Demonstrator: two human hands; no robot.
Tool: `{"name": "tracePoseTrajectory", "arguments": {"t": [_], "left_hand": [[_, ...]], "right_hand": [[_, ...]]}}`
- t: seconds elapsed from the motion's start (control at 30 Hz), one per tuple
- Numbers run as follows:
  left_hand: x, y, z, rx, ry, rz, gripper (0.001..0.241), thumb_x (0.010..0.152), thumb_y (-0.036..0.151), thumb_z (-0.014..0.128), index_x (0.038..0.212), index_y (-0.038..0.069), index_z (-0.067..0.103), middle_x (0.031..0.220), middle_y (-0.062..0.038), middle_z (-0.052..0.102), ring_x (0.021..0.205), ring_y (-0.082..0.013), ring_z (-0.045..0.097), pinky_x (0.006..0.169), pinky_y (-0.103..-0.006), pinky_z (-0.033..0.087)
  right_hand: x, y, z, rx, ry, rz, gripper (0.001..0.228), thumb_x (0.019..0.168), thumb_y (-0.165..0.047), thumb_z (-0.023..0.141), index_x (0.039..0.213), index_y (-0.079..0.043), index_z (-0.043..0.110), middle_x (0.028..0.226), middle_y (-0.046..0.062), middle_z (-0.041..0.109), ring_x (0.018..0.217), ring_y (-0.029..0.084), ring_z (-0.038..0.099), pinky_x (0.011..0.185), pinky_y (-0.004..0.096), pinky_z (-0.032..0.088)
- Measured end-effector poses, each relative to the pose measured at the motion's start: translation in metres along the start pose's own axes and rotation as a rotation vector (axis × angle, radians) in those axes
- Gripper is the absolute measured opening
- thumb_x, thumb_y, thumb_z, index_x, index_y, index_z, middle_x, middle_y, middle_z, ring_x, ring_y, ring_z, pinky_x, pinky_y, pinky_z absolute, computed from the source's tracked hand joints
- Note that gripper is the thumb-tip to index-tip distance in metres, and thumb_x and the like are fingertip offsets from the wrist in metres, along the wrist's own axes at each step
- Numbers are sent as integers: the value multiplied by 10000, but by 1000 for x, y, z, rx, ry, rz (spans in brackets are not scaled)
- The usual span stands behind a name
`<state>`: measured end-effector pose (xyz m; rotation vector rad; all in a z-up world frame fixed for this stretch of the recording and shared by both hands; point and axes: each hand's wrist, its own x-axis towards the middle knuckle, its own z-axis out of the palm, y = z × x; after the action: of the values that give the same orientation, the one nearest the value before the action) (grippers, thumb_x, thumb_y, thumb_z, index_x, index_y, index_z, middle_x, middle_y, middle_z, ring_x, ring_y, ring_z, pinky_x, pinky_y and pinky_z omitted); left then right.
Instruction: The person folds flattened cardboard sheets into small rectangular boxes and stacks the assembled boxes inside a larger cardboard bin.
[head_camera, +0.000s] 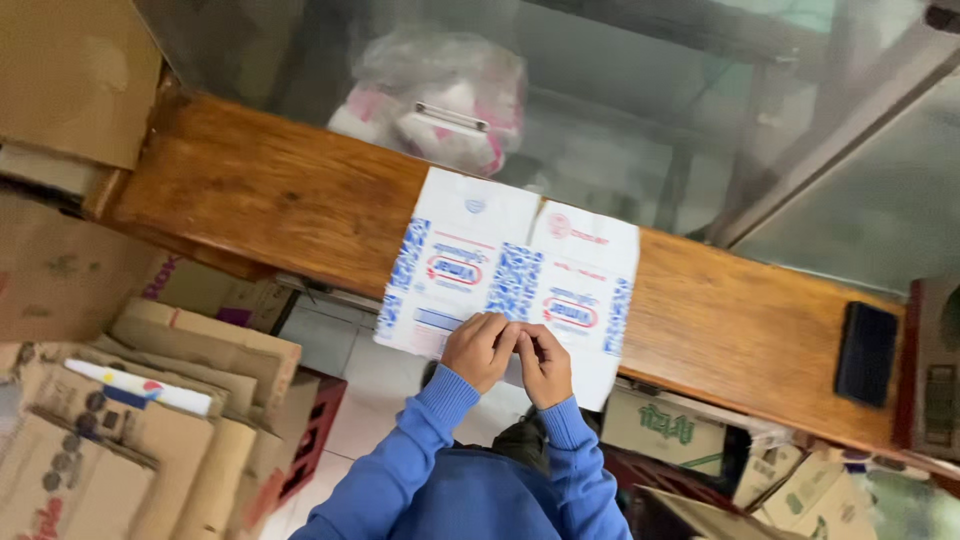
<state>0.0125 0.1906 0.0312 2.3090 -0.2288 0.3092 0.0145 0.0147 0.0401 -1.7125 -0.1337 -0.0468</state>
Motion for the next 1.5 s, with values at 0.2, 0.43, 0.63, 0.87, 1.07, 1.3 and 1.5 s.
{"name": "tracePoseTrajectory", "arguments": {"t": [0.2,0.43,0.63,0.87,1.07,1.3,1.5], "left_hand": [[8,-58,-74,-158,-15,-61,438,1335,466,709,995,191,676,860,-70,653,880,-326,805,800,-459,708],[32,-57,-78,-473,-36,-145,267,1349,427,691,1223,194,718,1072,-85,764,1031,-317,861,892,-448,760],[55,-55,-57,-483,-137,-166,299,1370,414,636,1370,138,750,1224,-158,777,1175,-408,871,958,-498,784],[87,1,-90,-572,-295,-415,436,1398,475,521,1494,99,720,1426,-257,780,1391,-511,818,1177,-637,726],[90,-19,-73,-542,-321,-436,513,1359,598,588,1532,136,725,1509,-231,807,1437,-483,829,1193,-596,727],[69,-37,-48,-549,-303,-421,462,1351,574,621,1514,155,726,1487,-196,824,1399,-438,852,1156,-539,742],[55,-43,-42,-649,-291,-486,513,1357,578,603,1532,112,726,1539,-269,807,1451,-518,816,1187,-620,732]], "right_hand": [[2,-5,79,-15,7,-28,146,1229,-117,831,1172,-83,961,988,122,902,898,232,849,867,431,734],[27,-24,95,-24,83,-73,152,1282,-121,764,1271,-44,894,1056,157,851,916,268,831,869,464,736],[57,-25,79,-73,62,-73,178,1293,-137,745,1299,-30,888,1099,176,852,947,287,843,869,493,744],[73,-49,55,-66,33,-23,158,1278,-130,762,1287,-49,897,1071,207,831,931,360,857,868,528,752],[83,-32,58,-60,50,-33,124,1253,-118,802,1280,-53,904,1084,182,846,940,334,862,873,508,752],[65,-10,65,-48,66,-44,153,1276,-157,777,1264,-57,892,1085,172,826,967,335,857,909,516,757],[48,-1,71,-116,68,-91,191,1300,-209,760,1272,-84,900,1049,178,801,946,331,831,883,507,734]]}}
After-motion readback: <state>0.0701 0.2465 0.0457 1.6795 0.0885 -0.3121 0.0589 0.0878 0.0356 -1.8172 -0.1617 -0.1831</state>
